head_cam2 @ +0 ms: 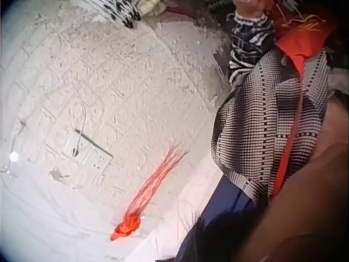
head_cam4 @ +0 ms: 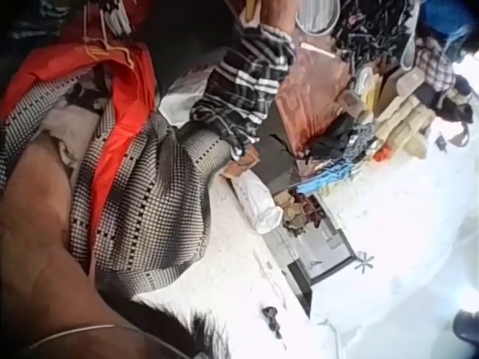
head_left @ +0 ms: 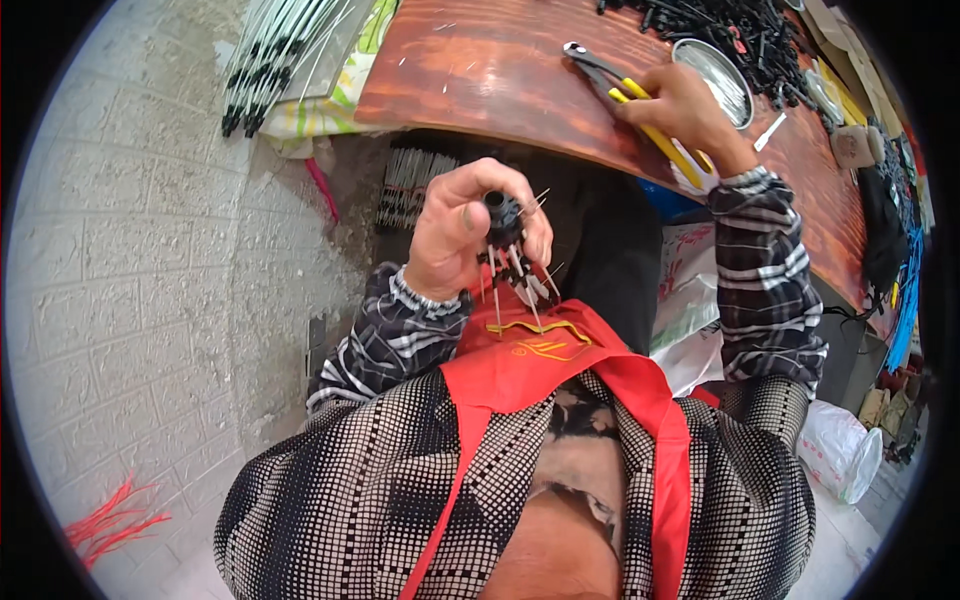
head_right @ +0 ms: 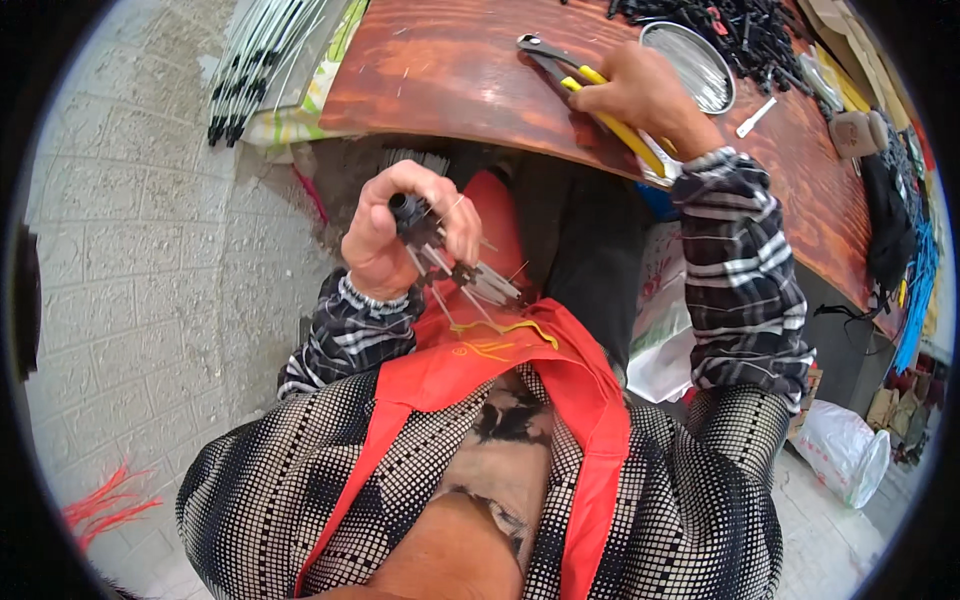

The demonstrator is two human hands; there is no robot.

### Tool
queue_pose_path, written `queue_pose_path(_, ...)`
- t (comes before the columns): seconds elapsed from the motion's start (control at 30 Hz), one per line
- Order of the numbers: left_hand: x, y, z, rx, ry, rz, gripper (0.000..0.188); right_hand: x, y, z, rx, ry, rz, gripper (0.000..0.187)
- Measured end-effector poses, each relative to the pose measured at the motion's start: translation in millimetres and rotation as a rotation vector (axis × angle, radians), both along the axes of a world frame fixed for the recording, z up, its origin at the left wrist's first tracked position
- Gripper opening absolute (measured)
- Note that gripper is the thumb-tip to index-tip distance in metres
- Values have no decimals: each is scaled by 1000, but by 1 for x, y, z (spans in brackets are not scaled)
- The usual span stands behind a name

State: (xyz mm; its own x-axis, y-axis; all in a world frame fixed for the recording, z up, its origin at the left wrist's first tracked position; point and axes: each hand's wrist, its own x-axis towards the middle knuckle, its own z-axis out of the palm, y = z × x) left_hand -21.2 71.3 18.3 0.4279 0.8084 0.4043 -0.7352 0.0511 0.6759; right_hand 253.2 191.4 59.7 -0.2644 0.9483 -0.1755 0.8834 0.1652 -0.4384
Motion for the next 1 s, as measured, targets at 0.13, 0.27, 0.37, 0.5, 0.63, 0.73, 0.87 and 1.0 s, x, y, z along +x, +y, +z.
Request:
queue_pose_path(0.13,-11,-1,0,-27,4,50,48,-9,-51,19,-427,1067,-190,34)
queue_pose_path(0.27,-11,-2,1,-38,28,78,50,-25,-111,31,-433,823,11,26)
queue_pose_path(0.37,-8,-3,4,-36,44,94,52,-36,-133,35,-206,508,119,29)
queue_pose_path(0.5,4,-7,11,-61,48,87,59,-41,-143,40,255,164,313,41)
queue_pose_path(0.63,13,-12,17,-127,58,85,65,-41,-144,45,328,-28,292,51)
queue_pose_path(0.73,15,-13,20,-159,74,91,65,-39,-143,45,397,-98,300,55)
queue_pose_path(0.87,16,-12,22,-163,72,77,67,-39,-142,46,482,-183,283,60)
queue_pose_path(1.0,13,-12,23,-174,73,77,68,-41,-139,46,516,-212,304,63)
